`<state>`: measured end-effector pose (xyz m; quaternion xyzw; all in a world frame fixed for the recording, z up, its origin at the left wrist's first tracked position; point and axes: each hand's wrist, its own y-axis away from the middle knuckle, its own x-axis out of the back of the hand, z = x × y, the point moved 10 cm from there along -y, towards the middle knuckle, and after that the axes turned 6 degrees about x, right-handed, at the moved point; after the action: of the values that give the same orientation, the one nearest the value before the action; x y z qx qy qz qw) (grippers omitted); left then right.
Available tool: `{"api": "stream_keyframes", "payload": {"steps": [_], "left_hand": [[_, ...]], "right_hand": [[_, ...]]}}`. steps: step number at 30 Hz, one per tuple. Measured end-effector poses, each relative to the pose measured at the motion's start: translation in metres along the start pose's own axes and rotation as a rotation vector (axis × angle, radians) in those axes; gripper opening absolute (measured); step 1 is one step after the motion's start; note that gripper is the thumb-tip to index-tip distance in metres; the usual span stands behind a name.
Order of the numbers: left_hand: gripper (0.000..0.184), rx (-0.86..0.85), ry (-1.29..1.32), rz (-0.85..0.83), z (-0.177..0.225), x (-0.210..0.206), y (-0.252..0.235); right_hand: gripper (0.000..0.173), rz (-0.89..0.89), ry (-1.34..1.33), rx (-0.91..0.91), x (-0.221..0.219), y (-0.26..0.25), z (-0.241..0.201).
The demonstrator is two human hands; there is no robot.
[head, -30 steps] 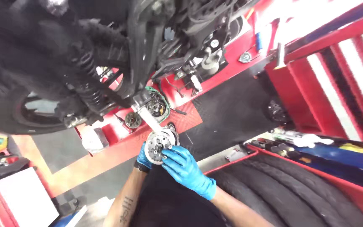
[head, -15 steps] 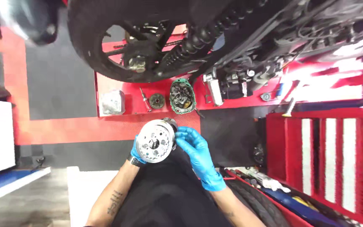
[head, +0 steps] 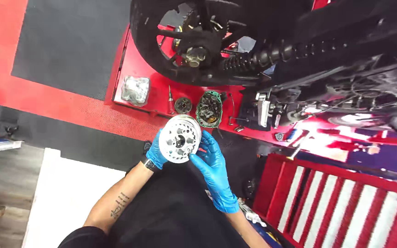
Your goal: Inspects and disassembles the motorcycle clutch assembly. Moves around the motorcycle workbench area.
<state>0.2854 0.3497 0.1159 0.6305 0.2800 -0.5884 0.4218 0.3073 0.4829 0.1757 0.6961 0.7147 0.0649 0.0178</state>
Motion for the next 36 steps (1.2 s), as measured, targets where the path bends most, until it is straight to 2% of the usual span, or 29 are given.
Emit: {"api": "stream_keyframes", "payload": {"steps": [5, 10, 19, 25, 29, 31, 34, 36], "left_hand": [[0.037, -0.010, 0.038, -0.078, 0.005, -0.007, -0.001], [0.039, -0.018, 0.045, -0.088, 0.008, -0.010, 0.001], [0.035, -0.009, 0.097, -0.180, 0.011, -0.016, -0.001], [0.042, 0.007, 0.128, -0.150, 0.011, -0.017, 0.006], [0.046, -0.072, 0.061, -0.075, 0.016, -0.008, 0.006], [0.046, -0.092, 0.061, -0.028, 0.018, -0.003, 0.004], [0.047, -0.067, 0.119, -0.005, 0.017, 0.002, 0.001], [0.048, -0.032, 0.158, -0.054, 0.015, 0.001, -0.001]], "right_hand": [[0.090, -0.003, 0.048, 0.035, -0.011, -0.001, -0.008], [0.101, -0.069, 0.060, 0.043, -0.018, -0.006, -0.016], [0.097, -0.095, 0.021, 0.043, -0.014, -0.021, -0.028], [0.089, -0.039, 0.068, 0.042, 0.002, -0.030, -0.028], [0.091, -0.052, 0.129, 0.073, -0.005, -0.028, -0.036], [0.082, -0.059, 0.246, 0.205, -0.008, -0.024, -0.048], [0.039, -0.029, 0.469, 0.563, -0.007, -0.006, -0.080], [0.019, -0.140, 0.584, 0.720, -0.016, 0.008, -0.096]]}}
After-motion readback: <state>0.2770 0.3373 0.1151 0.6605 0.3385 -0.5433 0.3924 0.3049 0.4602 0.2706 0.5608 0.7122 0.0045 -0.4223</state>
